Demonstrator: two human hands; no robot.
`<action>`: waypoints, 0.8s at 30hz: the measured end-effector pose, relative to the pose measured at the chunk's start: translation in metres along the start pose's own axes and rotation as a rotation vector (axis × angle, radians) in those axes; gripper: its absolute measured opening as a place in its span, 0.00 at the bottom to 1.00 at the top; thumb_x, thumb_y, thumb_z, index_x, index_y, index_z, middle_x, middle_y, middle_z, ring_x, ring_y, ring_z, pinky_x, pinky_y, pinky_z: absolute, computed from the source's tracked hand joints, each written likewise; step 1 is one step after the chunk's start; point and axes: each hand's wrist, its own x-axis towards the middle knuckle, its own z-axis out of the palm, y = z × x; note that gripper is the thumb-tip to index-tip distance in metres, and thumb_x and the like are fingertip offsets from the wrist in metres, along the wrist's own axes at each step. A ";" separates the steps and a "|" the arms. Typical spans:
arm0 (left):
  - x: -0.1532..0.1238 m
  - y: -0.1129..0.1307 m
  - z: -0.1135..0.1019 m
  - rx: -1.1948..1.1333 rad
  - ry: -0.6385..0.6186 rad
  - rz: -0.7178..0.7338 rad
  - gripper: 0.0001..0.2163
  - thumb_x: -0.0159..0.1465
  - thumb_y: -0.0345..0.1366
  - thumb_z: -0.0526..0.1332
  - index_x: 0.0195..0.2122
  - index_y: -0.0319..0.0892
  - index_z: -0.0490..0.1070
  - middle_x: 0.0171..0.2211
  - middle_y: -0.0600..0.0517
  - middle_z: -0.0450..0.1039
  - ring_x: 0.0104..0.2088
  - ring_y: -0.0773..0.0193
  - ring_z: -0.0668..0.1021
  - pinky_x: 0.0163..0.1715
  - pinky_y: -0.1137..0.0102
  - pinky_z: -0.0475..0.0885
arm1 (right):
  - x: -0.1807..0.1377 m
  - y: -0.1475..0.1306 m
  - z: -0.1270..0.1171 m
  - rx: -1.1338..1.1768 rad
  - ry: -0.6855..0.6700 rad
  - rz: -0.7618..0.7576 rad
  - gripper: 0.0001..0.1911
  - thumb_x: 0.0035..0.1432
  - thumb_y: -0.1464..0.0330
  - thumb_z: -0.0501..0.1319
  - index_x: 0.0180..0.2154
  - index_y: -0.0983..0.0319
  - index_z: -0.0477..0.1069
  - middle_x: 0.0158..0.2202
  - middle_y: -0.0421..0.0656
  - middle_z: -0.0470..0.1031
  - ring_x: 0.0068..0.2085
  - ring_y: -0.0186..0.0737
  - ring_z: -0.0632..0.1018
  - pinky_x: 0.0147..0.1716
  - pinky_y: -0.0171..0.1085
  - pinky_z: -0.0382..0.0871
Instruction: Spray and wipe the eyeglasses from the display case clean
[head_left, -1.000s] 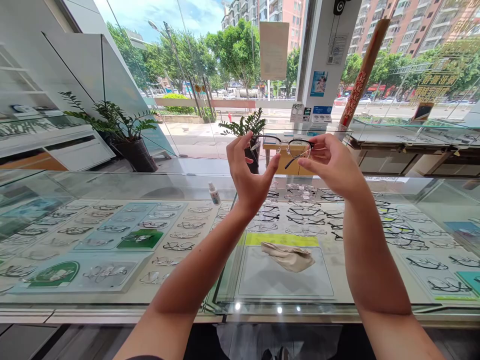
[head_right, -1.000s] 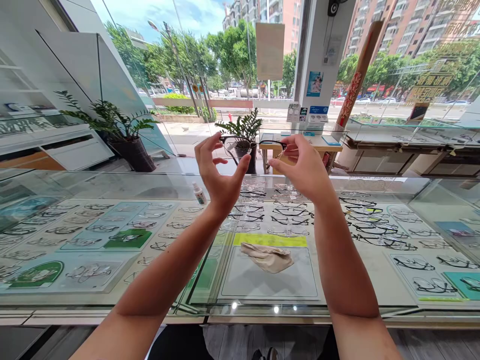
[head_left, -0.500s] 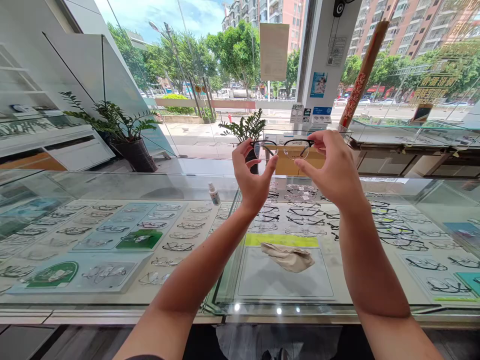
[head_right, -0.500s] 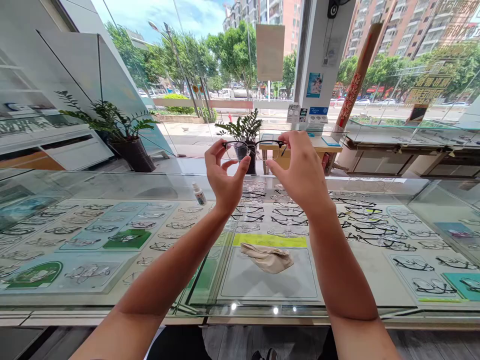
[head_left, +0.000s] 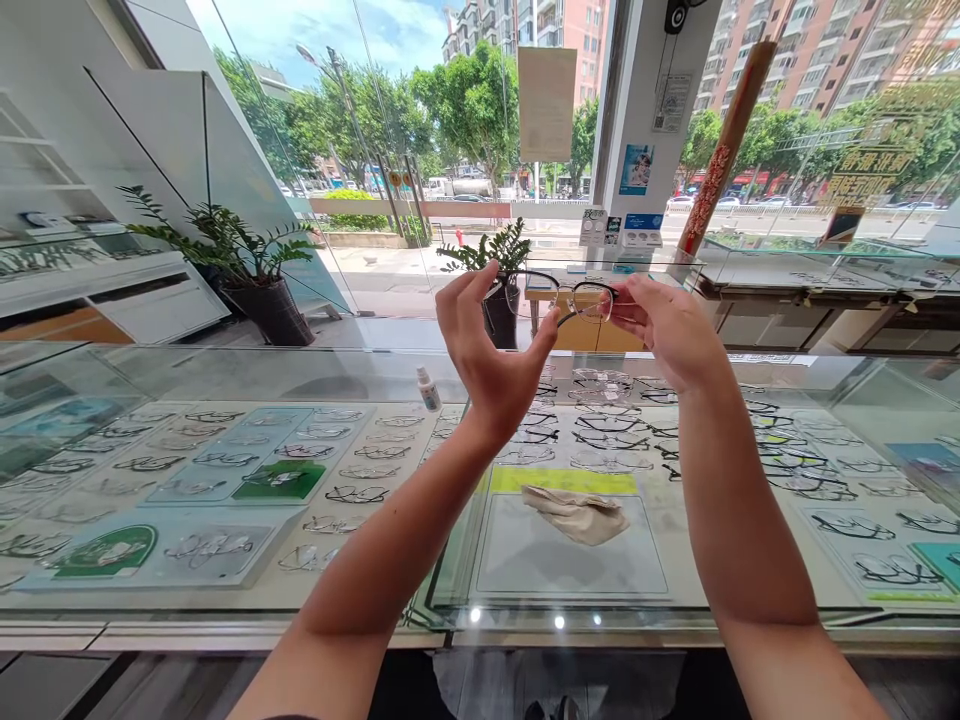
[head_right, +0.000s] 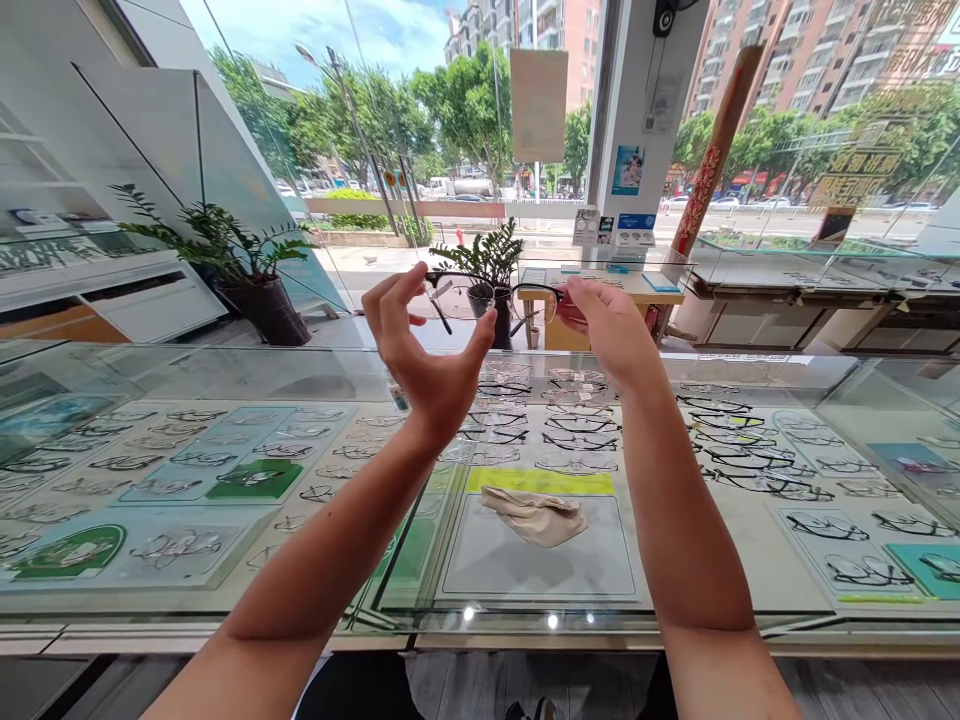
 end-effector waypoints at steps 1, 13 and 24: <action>0.001 0.001 -0.001 -0.004 -0.008 0.010 0.32 0.62 0.47 0.75 0.64 0.47 0.68 0.58 0.43 0.73 0.61 0.45 0.73 0.58 0.51 0.74 | 0.001 0.001 0.000 0.015 0.009 0.008 0.21 0.67 0.47 0.62 0.45 0.56 0.79 0.46 0.48 0.85 0.50 0.50 0.87 0.57 0.55 0.83; 0.001 -0.047 0.018 -0.269 -0.175 -0.126 0.32 0.68 0.57 0.67 0.69 0.57 0.59 0.67 0.43 0.69 0.68 0.49 0.75 0.53 0.61 0.82 | -0.024 -0.026 0.006 -0.263 0.199 -0.213 0.17 0.65 0.49 0.68 0.43 0.56 0.79 0.40 0.46 0.84 0.46 0.51 0.86 0.46 0.52 0.85; -0.002 -0.054 0.020 -0.255 -0.215 -0.137 0.34 0.69 0.57 0.67 0.72 0.59 0.56 0.69 0.43 0.67 0.69 0.49 0.74 0.49 0.65 0.82 | -0.022 -0.029 0.008 -0.258 0.209 -0.253 0.15 0.65 0.51 0.68 0.43 0.54 0.78 0.45 0.44 0.84 0.46 0.47 0.85 0.48 0.48 0.83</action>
